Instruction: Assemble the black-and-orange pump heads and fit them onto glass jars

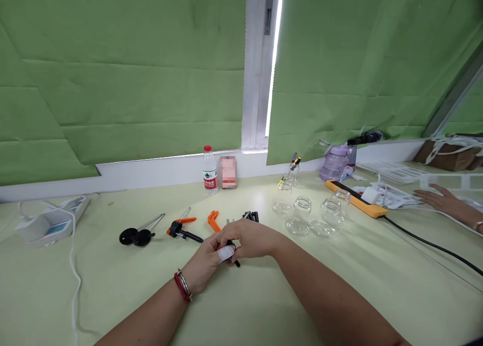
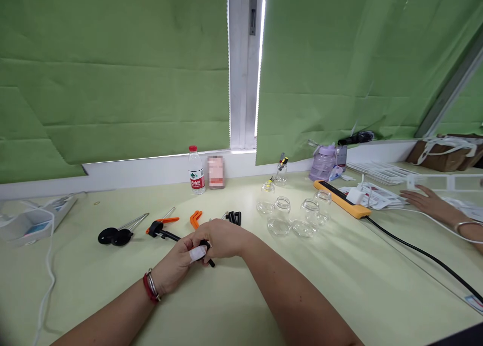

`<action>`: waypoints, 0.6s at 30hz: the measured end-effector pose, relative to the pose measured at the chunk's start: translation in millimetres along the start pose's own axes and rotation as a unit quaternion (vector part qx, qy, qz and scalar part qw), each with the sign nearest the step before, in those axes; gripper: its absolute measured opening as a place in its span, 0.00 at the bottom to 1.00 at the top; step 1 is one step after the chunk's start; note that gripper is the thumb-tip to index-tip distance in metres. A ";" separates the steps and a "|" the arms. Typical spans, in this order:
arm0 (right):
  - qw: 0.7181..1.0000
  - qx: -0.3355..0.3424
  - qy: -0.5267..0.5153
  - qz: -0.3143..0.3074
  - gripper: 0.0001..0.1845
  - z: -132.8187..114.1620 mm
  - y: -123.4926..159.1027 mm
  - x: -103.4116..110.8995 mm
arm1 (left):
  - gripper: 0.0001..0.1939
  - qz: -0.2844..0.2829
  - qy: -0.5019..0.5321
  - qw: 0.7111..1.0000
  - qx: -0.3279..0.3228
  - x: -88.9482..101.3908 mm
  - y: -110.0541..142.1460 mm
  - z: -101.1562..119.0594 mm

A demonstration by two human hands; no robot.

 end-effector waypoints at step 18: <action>0.834 -0.461 -0.073 0.294 0.07 124.7 23.8 -8.1 | 0.11 0.141 0.060 0.988 0.008 10.1 -4.2 -8.8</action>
Point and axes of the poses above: each hand's wrist, its own y-axis away from the middle knuckle, its own x-axis out of the back of the hand, z = x × y, the point moved 1 cm from there along -y, towards the middle knuckle, and after that the axes turned 13 degrees about -z, right-handed, at the moved point
